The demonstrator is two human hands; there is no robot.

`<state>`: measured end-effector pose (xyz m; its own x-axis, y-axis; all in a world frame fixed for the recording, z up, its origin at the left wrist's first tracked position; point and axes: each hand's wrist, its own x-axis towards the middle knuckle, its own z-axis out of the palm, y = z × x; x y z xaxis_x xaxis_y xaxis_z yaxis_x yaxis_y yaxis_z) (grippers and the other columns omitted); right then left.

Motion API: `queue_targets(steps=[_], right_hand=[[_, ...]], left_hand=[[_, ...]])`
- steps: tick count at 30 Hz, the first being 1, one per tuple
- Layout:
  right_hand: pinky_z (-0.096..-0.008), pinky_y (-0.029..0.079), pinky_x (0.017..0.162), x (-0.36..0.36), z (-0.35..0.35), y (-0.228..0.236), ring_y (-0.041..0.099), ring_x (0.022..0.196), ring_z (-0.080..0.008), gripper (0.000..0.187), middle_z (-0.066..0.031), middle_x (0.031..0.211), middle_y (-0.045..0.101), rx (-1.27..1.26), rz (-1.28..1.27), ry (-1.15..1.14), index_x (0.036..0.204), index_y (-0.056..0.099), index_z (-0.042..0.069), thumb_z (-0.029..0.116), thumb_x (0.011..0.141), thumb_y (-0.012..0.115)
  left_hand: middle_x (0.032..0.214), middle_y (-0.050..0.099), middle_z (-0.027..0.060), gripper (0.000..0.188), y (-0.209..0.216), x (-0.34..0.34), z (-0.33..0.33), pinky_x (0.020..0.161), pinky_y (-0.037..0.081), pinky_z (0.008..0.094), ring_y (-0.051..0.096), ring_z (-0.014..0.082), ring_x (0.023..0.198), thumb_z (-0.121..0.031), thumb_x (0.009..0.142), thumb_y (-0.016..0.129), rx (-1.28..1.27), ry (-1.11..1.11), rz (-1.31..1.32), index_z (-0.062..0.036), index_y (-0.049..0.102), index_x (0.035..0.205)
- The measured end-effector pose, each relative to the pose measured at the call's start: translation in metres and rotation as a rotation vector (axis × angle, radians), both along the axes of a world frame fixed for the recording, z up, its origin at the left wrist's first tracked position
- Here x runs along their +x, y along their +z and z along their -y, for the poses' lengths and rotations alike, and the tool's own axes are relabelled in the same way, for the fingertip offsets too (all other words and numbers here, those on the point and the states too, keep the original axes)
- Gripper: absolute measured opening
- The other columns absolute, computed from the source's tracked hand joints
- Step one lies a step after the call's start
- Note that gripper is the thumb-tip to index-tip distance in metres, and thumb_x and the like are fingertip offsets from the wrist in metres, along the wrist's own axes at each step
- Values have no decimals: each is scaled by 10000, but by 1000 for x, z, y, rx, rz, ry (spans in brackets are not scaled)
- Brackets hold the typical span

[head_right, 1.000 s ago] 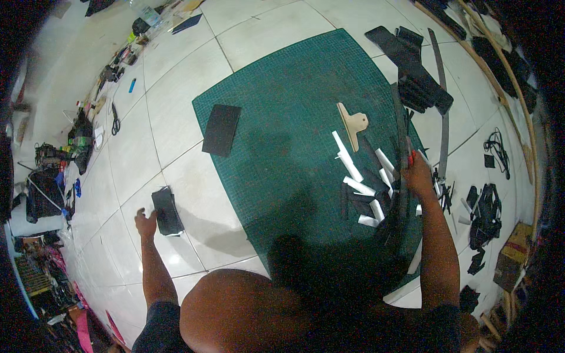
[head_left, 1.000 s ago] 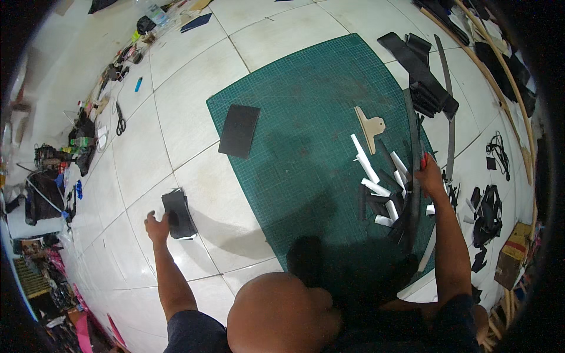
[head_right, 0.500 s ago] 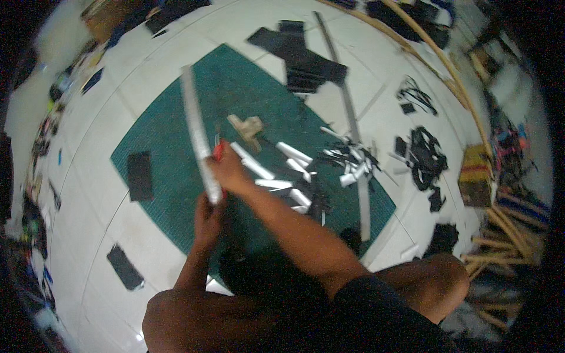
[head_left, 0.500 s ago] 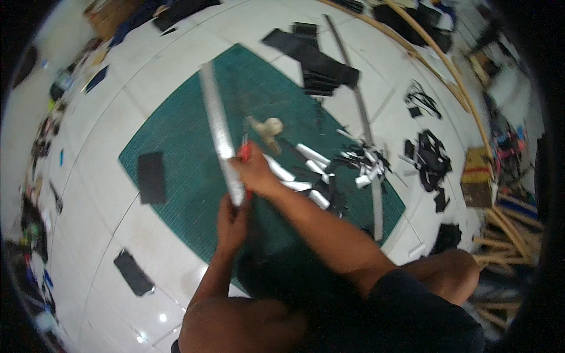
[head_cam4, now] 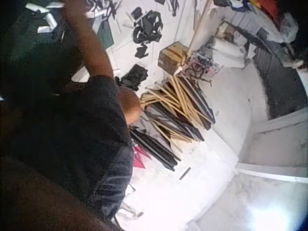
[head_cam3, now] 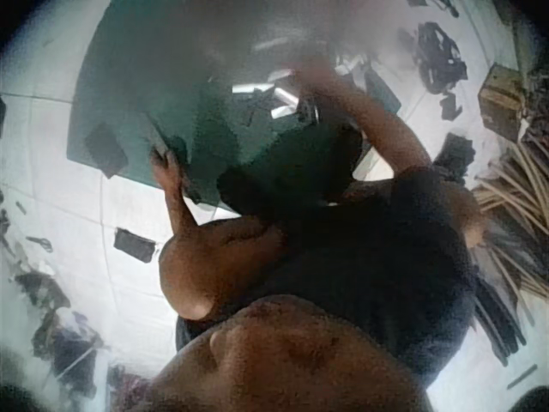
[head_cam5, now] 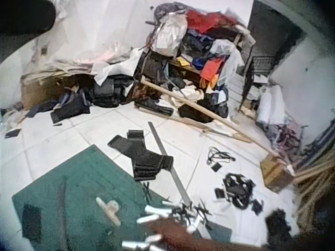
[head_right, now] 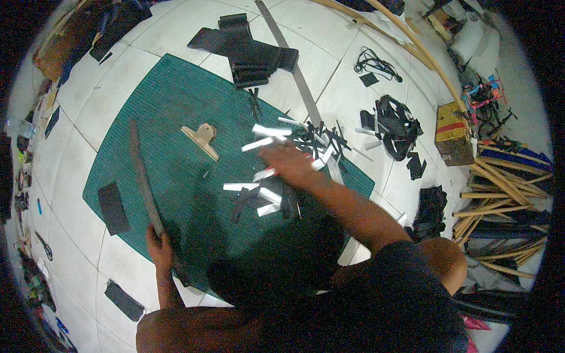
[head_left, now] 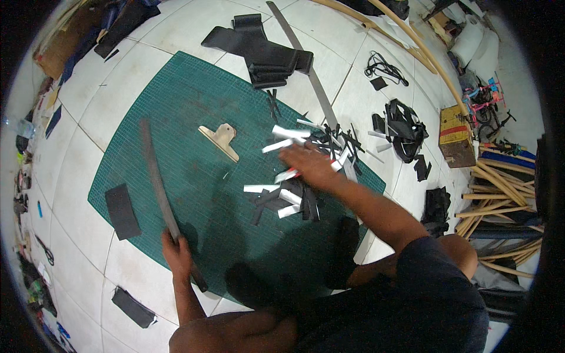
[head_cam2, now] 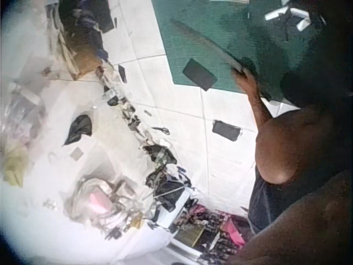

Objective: The person cuts rectangles from black fabric using a rotary cutter and a metal ruler on a mat and folds a strip of fabric into a pleated shape by hand.

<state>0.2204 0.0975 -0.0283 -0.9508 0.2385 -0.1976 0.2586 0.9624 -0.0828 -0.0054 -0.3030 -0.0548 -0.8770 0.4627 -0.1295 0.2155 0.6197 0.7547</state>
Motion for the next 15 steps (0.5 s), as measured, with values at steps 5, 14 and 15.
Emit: queue_targets(steps=[5,14,15], right_hand=[[-512,418,1049,34,-38,44,543,1247,-376,404,-206,1340,561,156,-164,-272,1270,558,38,151,885,604],[-570,292,1169,-14,98,-7,317,1454,-328,553,-85,1586,322,-178,2,573,1441,437,150,282,919,564],[-564,280,1176,8,81,-17,300,1462,-321,616,-62,1604,290,-201,-9,559,1491,367,161,302,922,557]], left_hand=[[1058,629,240,360,5,-2,-11,872,486,412,630,336,964,-131,924,568,-25,-26,75,49,528,1233],[1170,636,283,457,1,-12,-16,924,494,444,648,401,1063,-131,930,600,-90,-78,-69,84,503,1321],[1176,634,285,455,-3,-13,-14,926,494,443,647,400,1067,-129,930,599,-75,-95,-37,81,505,1323]])
